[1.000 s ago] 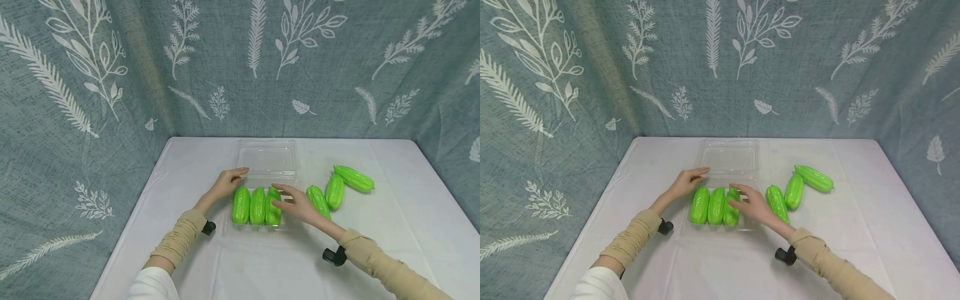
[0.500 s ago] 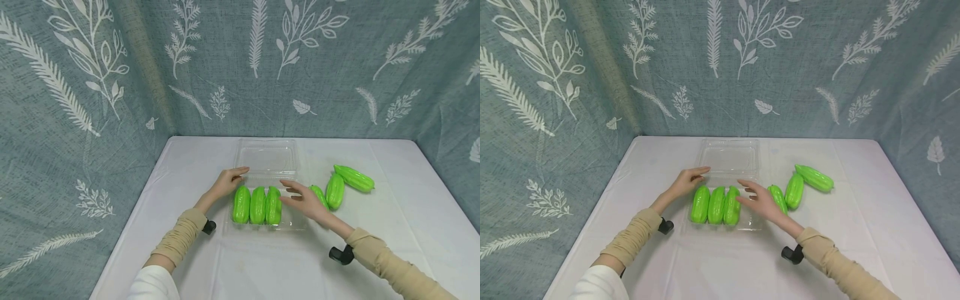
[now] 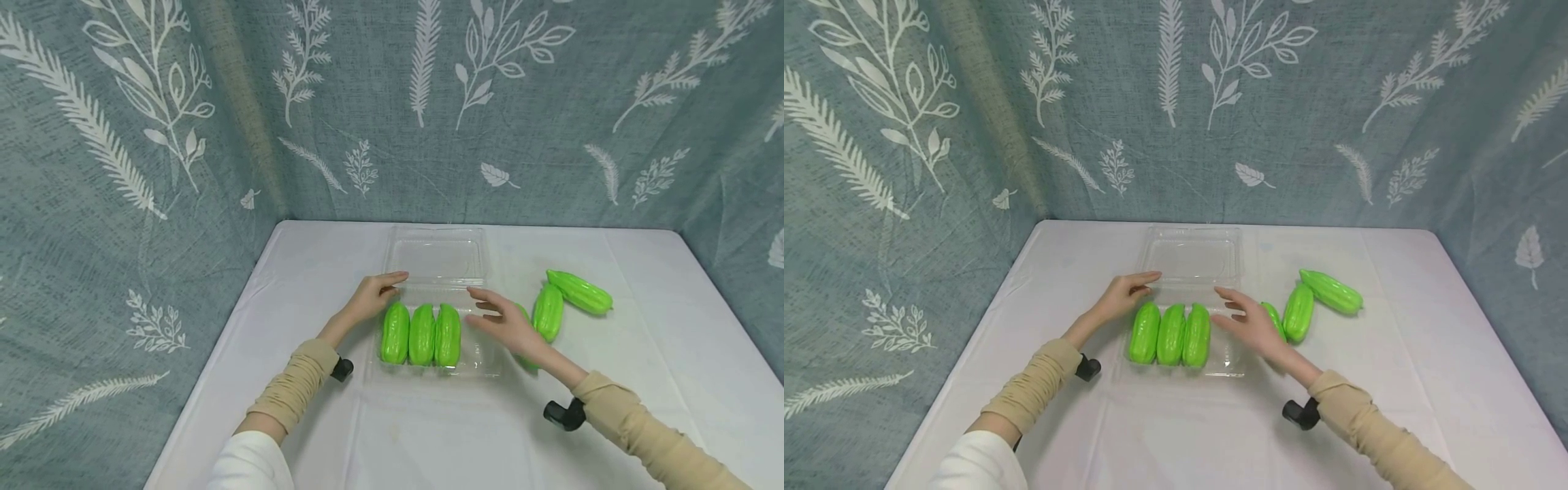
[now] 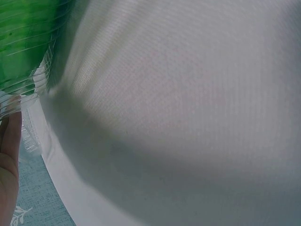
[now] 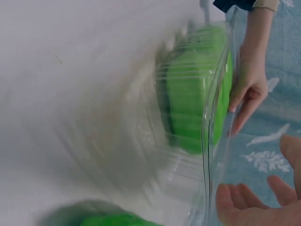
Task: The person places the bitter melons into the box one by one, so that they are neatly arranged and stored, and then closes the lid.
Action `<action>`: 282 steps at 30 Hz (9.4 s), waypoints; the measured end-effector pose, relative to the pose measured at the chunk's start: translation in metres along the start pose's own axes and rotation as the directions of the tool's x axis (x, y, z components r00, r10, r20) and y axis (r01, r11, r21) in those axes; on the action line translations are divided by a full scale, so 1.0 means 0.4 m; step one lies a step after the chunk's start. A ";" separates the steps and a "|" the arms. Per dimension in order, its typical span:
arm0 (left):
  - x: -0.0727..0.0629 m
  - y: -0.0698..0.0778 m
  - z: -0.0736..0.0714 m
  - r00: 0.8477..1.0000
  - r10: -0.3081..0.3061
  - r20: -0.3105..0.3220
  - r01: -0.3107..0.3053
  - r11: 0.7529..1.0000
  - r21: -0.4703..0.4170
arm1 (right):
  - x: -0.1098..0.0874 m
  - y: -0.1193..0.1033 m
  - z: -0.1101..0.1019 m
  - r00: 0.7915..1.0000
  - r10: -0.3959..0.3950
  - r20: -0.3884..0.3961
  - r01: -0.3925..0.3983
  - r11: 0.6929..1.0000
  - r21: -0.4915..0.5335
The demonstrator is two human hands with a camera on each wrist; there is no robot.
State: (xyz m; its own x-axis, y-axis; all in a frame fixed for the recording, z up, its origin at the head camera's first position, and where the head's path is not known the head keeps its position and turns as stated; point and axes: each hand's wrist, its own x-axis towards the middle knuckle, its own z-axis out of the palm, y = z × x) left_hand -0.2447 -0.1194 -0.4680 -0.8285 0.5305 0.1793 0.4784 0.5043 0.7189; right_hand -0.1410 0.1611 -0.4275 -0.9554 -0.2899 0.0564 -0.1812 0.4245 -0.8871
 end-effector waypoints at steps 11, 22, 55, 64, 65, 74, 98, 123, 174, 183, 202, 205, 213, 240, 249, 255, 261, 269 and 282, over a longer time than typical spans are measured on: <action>0.004 0.001 -0.001 1.000 0.022 0.004 -0.022 1.000 0.014 | 0.000 0.020 -0.048 0.998 0.001 -0.060 -0.004 0.998 -0.056; -0.001 0.003 -0.002 1.000 0.015 0.009 -0.015 1.000 0.009 | 0.000 0.032 -0.102 0.997 0.038 -0.073 -0.043 0.997 -0.060; -0.008 0.006 0.005 1.000 0.004 -0.002 -0.004 1.000 0.005 | 0.001 0.128 -0.328 0.951 0.088 -0.296 -0.187 0.927 -0.325; -0.009 0.012 0.004 1.000 -0.004 0.001 0.004 1.000 0.009 | -0.004 0.152 -0.380 0.956 0.101 -0.274 -0.204 0.903 -0.378; -0.009 0.012 0.004 1.000 -0.002 0.001 0.002 1.000 0.012 | -0.004 0.156 -0.385 0.957 0.108 -0.270 -0.209 0.901 -0.381; -0.013 0.019 0.003 1.000 -0.010 0.005 0.010 1.000 0.014 | -0.017 0.197 -0.431 0.968 0.185 -0.170 -0.236 0.898 -0.371; -0.013 0.020 0.006 1.000 -0.010 0.010 0.010 1.000 0.013 | -0.045 0.275 -0.425 0.958 0.285 -0.042 -0.280 0.886 -0.371; -0.010 0.022 0.003 0.999 -0.032 0.009 0.032 0.999 0.009 | -0.056 0.281 -0.401 0.952 0.280 -0.122 -0.305 0.894 -0.328; -0.001 0.026 0.003 0.999 -0.032 -0.001 0.032 0.999 0.010 | -0.045 0.210 -0.396 0.861 0.322 -0.394 -0.397 0.909 -0.125; -0.009 0.023 0.007 1.000 -0.026 -0.006 0.026 1.000 0.013 | -0.031 0.193 -0.372 0.856 0.353 -0.378 -0.398 0.916 -0.045; -0.002 0.024 0.005 1.000 -0.018 -0.007 0.019 1.000 0.008 | -0.005 0.114 -0.310 0.912 0.316 -0.260 -0.328 0.945 -0.004; -0.001 0.029 0.004 1.000 -0.026 -0.012 0.026 1.000 0.005 | -0.001 0.104 -0.303 0.916 0.313 -0.250 -0.323 0.946 0.001; -0.001 0.035 0.002 1.000 -0.028 -0.012 0.028 0.999 0.016 | 0.004 0.085 -0.284 0.923 0.304 -0.237 -0.312 0.950 0.004; 0.001 0.023 0.007 1.000 -0.006 -0.016 0.006 1.000 0.019 | 0.005 0.036 -0.227 0.938 0.305 -0.163 -0.307 0.952 0.014; 0.002 0.019 0.008 1.000 -0.018 -0.015 0.018 1.000 0.017 | 0.008 0.025 -0.203 0.945 0.307 -0.114 -0.309 0.951 0.000; 0.004 0.015 0.008 1.000 -0.011 -0.016 0.011 1.000 0.015 | 0.004 0.011 -0.181 0.954 0.297 -0.047 -0.298 0.954 -0.014; 0.004 0.016 0.008 1.000 0.003 -0.025 -0.002 1.000 0.024 | 0.003 0.010 -0.153 0.952 0.305 0.000 -0.305 0.952 -0.029; 0.004 0.015 0.009 1.000 0.001 -0.023 -0.001 1.000 0.027 | 0.004 0.007 -0.128 0.950 0.311 0.007 -0.310 0.948 -0.069; 0.008 0.014 0.012 1.000 -0.014 -0.023 0.015 1.000 0.022 | 0.003 -0.007 -0.109 0.963 0.271 -0.011 -0.268 0.946 -0.180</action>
State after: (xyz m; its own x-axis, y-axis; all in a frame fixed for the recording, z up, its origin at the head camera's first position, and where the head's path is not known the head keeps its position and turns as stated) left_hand -0.2431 -0.1117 -0.4667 -0.8416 0.5076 0.1845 0.4725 0.5267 0.7066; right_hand -0.1518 0.1968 -0.4052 -0.9712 -0.1549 -0.1812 0.0429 0.6341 -0.7720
